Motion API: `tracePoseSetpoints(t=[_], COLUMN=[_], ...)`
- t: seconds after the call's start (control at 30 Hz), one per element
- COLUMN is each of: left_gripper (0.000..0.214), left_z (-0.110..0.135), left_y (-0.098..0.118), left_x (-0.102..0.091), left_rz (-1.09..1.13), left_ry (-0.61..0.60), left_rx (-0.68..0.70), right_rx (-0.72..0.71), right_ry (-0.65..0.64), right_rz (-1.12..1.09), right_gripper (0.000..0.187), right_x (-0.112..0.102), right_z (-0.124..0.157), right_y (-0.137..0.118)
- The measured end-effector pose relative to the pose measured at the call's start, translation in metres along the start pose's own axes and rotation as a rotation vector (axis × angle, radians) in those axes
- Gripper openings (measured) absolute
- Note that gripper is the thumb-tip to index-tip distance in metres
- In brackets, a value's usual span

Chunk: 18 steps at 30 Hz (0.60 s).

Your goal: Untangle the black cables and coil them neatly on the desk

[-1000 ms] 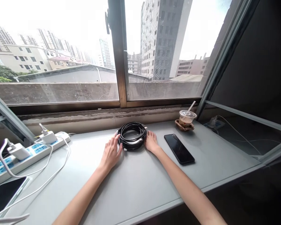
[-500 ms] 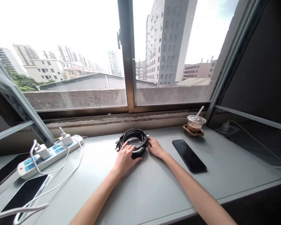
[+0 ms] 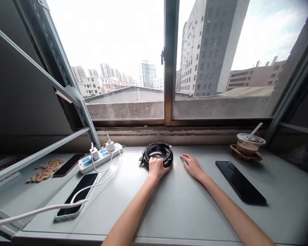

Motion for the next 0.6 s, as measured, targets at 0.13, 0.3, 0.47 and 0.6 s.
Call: tracePoseSetpoints(t=[0.13, 0.3, 0.47, 0.6], left_gripper=[0.037, 0.039, 0.037, 0.036], left_z=[0.005, 0.011, 0.014, 0.017], left_y=[-0.025, -0.048, -0.060, -0.062], left_x=[-0.006, -0.008, -0.008, -0.009], left_rz=[-0.017, -0.034, -0.052, -0.064], left_ry=[0.031, 0.072, 0.104, 0.122], left_rx=[-0.148, -0.294, -0.363, -0.363], right_rx=[0.058, 0.049, 0.040, 0.041], right_ry=[0.024, 0.021, 0.016, 0.004], right_rz=[0.046, 0.089, 0.109, 0.119], right_gripper=[0.042, 0.042, 0.043, 0.043], right_x=[0.004, 0.005, 0.005, 0.004], right_z=[-0.001, -0.001, 0.000, 0.000], right_y=[0.005, 0.008, 0.008, 0.008])
Point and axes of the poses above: each hand's wrist, its own z-axis away from the middle knuckle, its own x-axis out of the palm, y = z × x, the point moved 1 cm from there along -z, towards the middle knuckle, and after that the axes turned 13 degrees about x, right-handed, at the moved point
